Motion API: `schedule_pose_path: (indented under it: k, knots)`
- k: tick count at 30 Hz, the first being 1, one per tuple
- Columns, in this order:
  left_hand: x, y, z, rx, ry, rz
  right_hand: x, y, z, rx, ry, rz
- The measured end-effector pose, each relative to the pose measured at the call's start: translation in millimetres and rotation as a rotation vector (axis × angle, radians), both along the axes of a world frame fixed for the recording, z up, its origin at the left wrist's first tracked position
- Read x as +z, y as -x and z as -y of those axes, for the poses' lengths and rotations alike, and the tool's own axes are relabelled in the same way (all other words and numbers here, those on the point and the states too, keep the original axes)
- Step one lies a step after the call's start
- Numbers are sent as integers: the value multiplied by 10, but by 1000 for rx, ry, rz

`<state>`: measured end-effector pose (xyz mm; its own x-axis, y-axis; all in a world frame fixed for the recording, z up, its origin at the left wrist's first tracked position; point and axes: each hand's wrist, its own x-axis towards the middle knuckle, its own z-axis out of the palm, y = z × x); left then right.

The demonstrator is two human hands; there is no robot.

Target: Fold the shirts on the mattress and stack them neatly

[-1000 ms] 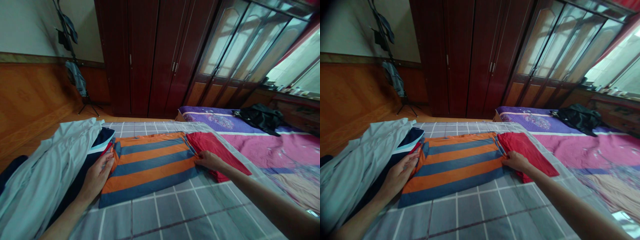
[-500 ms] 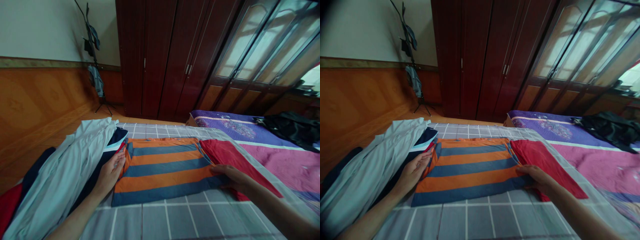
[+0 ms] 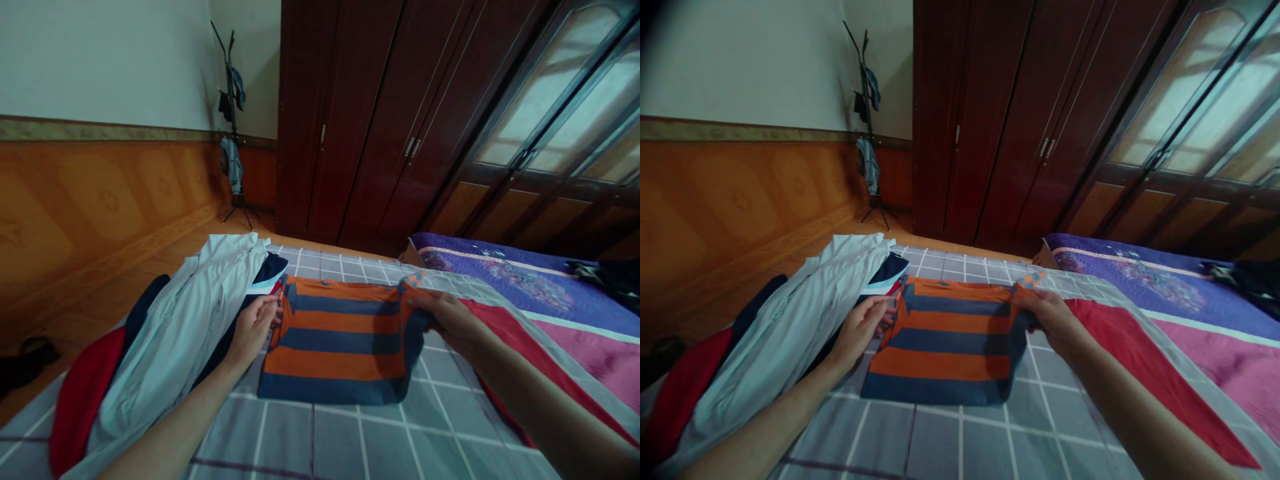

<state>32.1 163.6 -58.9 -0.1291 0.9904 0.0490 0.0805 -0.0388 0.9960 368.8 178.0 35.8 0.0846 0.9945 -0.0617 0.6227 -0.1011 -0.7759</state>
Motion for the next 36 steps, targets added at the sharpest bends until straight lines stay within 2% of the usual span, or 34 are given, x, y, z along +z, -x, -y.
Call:
schedule_pose_path:
  k: [2,3,4,7,10,13,16,20,25,30,36]
  knots:
    - [5,-7,3,-28,56,58,86,552,-127,158,-23,127]
    - [1,-10,2,-45,80,84,81,843,-153,242,-52,261]
    - [-7,-10,-1,-63,102,102,41,1130,-150,288,-64,306]
    - [-47,8,-19,-113,113,89,-223,1842,15,406,-114,404]
    - [-95,44,-39,-119,27,58,-510,2186,272,512,-139,498]
    - [-140,68,-55,-141,23,57,-636,2198,432,597,-205,608]
    - [-168,72,-67,-167,77,42,-633,2093,477,637,-285,666]
    - [-154,73,-67,-204,109,87,-643,2017,511,655,-369,607]
    - [-117,73,-45,-234,93,87,-770,1997,616,731,-398,578]
    - [-109,48,-36,-241,114,121,-861,1915,764,692,-481,600]
    - [-84,43,-46,-214,112,10,-947,1694,837,643,-532,695]
